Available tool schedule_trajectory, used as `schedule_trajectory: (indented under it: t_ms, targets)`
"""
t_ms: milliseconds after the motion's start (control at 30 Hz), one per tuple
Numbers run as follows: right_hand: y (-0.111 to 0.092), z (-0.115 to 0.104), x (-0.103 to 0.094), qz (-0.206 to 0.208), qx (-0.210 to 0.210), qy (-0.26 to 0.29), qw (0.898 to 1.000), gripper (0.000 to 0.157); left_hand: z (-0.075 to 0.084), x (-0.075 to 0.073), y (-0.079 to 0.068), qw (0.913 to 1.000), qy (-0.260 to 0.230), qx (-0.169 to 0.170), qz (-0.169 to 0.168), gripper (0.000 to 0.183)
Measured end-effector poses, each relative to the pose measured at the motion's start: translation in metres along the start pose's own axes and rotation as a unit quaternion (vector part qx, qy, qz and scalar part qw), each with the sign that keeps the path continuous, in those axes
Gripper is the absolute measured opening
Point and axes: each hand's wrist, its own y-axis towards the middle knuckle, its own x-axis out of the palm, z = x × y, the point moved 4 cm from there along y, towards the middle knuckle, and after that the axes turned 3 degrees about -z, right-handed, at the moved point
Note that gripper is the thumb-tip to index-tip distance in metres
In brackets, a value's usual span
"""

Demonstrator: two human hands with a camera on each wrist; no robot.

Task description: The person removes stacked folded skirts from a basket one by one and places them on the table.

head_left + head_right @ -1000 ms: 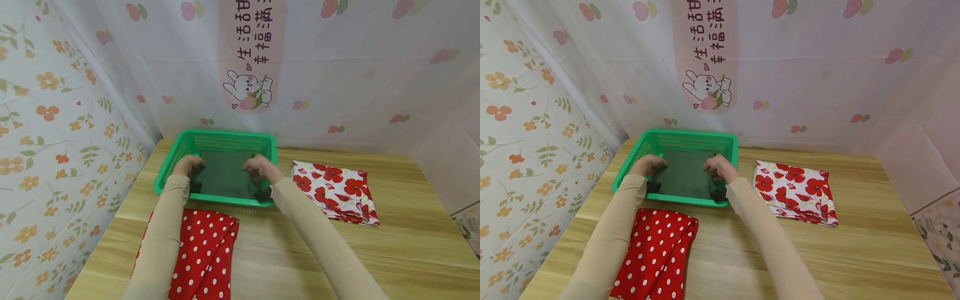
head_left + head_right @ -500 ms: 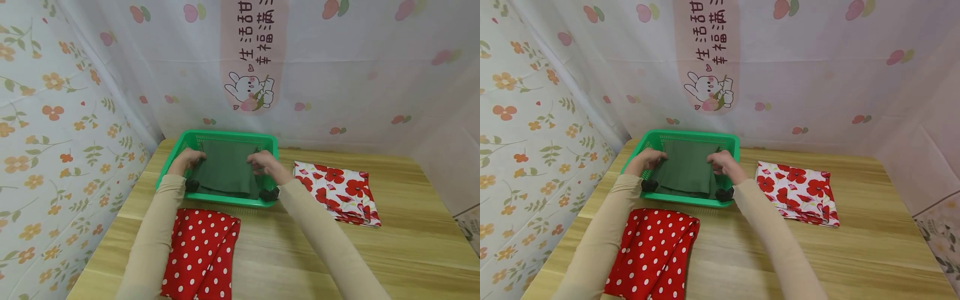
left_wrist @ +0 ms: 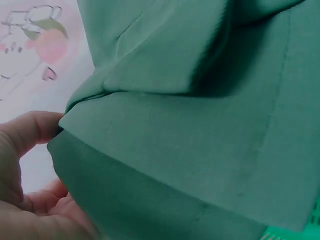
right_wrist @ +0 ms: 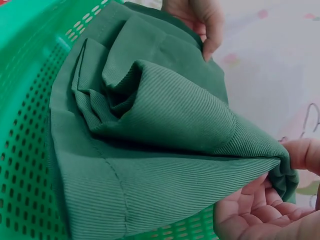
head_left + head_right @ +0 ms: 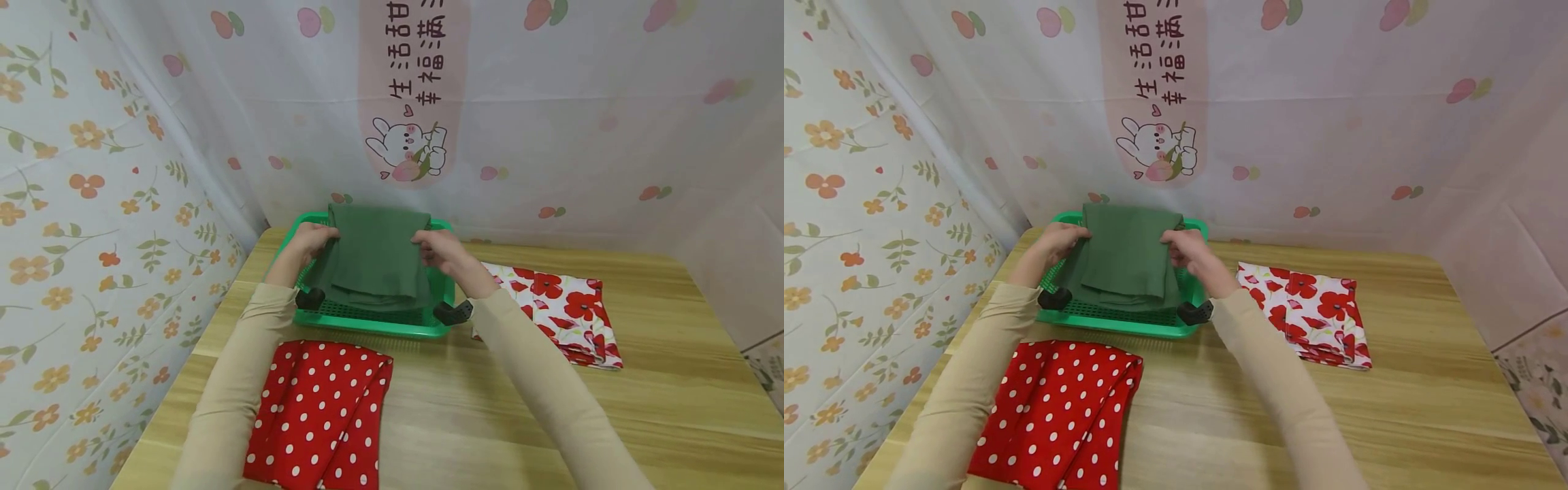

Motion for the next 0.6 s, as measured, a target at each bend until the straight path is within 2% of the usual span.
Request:
schedule_trajectory:
  t_ms: [100, 267, 433, 600]
  targets:
    - [-0.005, -0.005, -0.002, 0.003, -0.005, 0.007, 1.000, 0.021, 0.005, 0.000, -0.004, 0.9998, -0.010, 0.016, 0.001, 0.042]
    - [-0.012, -0.011, -0.008, 0.002, -0.009, 0.018, 1.000, 0.025, 0.010, 0.003, -0.010, 0.9994, -0.027, 0.022, 0.001, 0.039]
    - [-0.023, -0.016, -0.013, -0.017, -0.018, 0.027, 0.999, 0.017, 0.017, 0.008, -0.020, 0.9990, -0.029, 0.032, 0.002, 0.016]
    - [-0.035, -0.019, -0.017, -0.050, -0.033, 0.044, 0.997, 0.015, 0.021, 0.011, -0.029, 0.9981, -0.046, 0.038, -0.016, 0.034]
